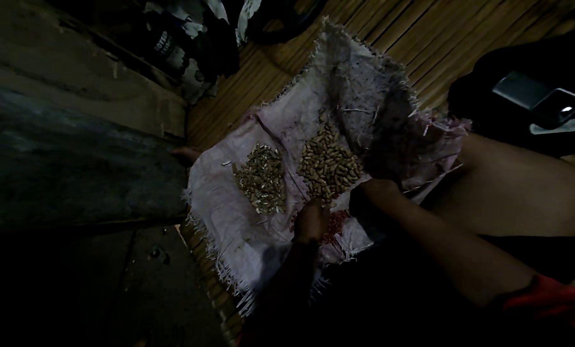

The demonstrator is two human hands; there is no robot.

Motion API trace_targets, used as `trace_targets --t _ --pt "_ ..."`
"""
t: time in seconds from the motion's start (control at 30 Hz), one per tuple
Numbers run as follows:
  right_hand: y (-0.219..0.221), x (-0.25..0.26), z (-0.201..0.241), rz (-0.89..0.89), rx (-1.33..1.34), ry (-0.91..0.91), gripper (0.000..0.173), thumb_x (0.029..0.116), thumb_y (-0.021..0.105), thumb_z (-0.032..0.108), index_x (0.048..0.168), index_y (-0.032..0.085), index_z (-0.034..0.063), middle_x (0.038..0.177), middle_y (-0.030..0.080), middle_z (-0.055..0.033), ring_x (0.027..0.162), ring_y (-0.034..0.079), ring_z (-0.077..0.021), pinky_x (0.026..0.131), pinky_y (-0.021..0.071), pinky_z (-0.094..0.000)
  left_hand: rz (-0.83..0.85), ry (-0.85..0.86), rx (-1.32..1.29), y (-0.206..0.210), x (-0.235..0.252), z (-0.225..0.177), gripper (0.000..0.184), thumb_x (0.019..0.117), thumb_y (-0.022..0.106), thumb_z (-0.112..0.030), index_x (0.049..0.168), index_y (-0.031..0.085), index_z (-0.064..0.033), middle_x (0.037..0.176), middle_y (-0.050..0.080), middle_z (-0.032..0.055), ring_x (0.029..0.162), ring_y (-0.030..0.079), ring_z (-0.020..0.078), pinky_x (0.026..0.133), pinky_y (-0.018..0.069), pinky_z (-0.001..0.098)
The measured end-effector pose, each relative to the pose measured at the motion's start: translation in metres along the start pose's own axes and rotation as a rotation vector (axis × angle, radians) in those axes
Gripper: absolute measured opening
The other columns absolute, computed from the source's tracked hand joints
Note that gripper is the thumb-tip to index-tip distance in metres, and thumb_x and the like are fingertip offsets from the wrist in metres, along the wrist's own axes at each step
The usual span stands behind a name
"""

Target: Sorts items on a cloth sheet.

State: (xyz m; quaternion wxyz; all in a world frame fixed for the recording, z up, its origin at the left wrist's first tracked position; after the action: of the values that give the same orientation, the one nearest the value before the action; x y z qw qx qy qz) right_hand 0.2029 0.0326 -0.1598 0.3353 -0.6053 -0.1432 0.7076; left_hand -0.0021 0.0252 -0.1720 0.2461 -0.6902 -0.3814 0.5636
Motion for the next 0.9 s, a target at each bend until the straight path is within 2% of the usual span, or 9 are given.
trace_targets --t 0.13,0.27,0.37,0.5,0.6,0.67,0.73,0.83,0.9 --pt "0.000 0.002 0.000 -0.005 0.027 0.023 0.036 0.0878 0.075 0.041 0.099 0.072 0.0064 0.103 0.072 -0.0190 0.097 0.070 -0.0404 0.073 0.0558 -0.0638 -0.009 -0.068 -0.410 -0.015 -0.003 0.013 0.043 0.0997 0.063 -0.040 0.130 0.062 -0.0097 0.114 0.071 0.0096 0.102 0.070 0.0207 0.091 0.0592 0.0460" --pt "-0.006 -0.002 0.001 0.018 0.034 -0.003 0.037 0.0963 0.066 0.030 0.115 0.065 -0.0019 0.117 0.067 -0.0262 0.109 0.066 -0.0464 0.081 0.0526 -0.0673 -0.027 -0.083 -0.916 -0.025 -0.007 0.033 0.026 0.1037 0.056 -0.018 0.124 0.061 -0.0018 0.098 0.069 0.0119 0.069 0.065 0.0176 0.059 0.0563 0.0320" --pt "-0.003 -0.002 0.001 -0.021 0.012 0.014 0.034 0.0942 0.069 0.030 0.111 0.066 0.0005 0.110 0.069 -0.0231 0.101 0.069 -0.0431 0.076 0.0552 -0.0638 -0.030 -0.098 -1.136 -0.031 -0.013 0.043 0.028 0.1042 0.045 -0.010 0.125 0.061 -0.0007 0.105 0.071 0.0144 0.071 0.066 0.0194 0.058 0.0543 0.0318" --pt "-0.003 -0.005 0.002 0.000 0.015 0.007 0.030 0.1048 0.053 0.018 0.124 0.060 -0.0037 0.122 0.065 -0.0279 0.112 0.065 -0.0467 0.084 0.0536 -0.0648 -0.041 -0.105 -1.179 -0.031 -0.017 0.052 0.028 0.1057 0.041 -0.014 0.120 0.061 0.0000 0.095 0.070 0.0123 0.066 0.064 0.0171 0.055 0.0534 0.0300" --pt "-0.001 -0.004 0.003 -0.004 0.017 0.011 0.030 0.1050 0.051 0.016 0.127 0.058 -0.0038 0.124 0.064 -0.0276 0.113 0.065 -0.0469 0.085 0.0535 -0.0650 0.025 -0.065 -0.865 -0.032 -0.022 0.049 0.026 0.1071 0.049 -0.020 0.116 0.062 0.0005 0.083 0.064 0.0073 0.060 0.058 0.0136 0.054 0.0511 0.0290" --pt "0.001 -0.002 0.002 -0.026 0.024 0.015 0.032 0.1038 0.054 0.019 0.126 0.058 -0.0038 0.121 0.065 -0.0275 0.111 0.066 -0.0466 0.083 0.0540 -0.0646 0.129 -0.061 -0.483 -0.030 -0.026 0.043 0.031 0.1042 0.058 -0.029 0.119 0.067 -0.0033 0.098 0.068 0.0113 0.082 0.066 0.0198 0.075 0.0568 0.0396" --pt "0.004 0.000 0.000 -0.041 0.028 0.003 0.031 0.1053 0.051 0.018 0.127 0.058 -0.0027 0.121 0.065 -0.0272 0.111 0.066 -0.0462 0.083 0.0540 -0.0642 0.275 -0.025 -0.189 -0.019 -0.027 0.041 0.039 0.1006 0.063 -0.036 0.125 0.069 -0.0057 0.121 0.069 0.0157 0.114 0.066 0.0279 0.102 0.0512 0.0512" --pt "0.009 0.004 -0.003 -0.063 0.000 -0.016 0.028 0.1043 0.052 0.017 0.125 0.060 -0.0006 0.120 0.066 -0.0253 0.109 0.067 -0.0452 0.081 0.0552 -0.0638 0.478 0.056 0.247 0.004 -0.034 0.034 0.045 0.0995 0.060 -0.044 0.124 0.069 -0.0070 0.125 0.068 0.0182 0.120 0.064 0.0350 0.102 0.0495 0.0591" --pt "0.010 0.004 -0.002 -0.065 0.013 0.010 0.027 0.1023 0.056 0.018 0.122 0.061 0.0008 0.117 0.067 -0.0235 0.106 0.068 -0.0437 0.079 0.0557 -0.0631 0.653 -0.073 0.399 -0.019 -0.069 -0.020 0.045 0.1075 0.049 -0.039 0.134 0.063 -0.0053 0.138 0.061 0.0179 0.132 0.056 0.0330 0.111 0.0426 0.0533"
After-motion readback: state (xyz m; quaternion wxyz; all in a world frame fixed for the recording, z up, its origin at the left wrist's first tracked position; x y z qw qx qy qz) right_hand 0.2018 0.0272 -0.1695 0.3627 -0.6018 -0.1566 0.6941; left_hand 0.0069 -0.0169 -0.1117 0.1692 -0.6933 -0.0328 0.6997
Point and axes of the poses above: each hand's wrist, its own x-axis towards the middle knuckle, its own y-axis out of the palm, z = x × y, the point moved 3 cm from there along x, towards the middle knuckle
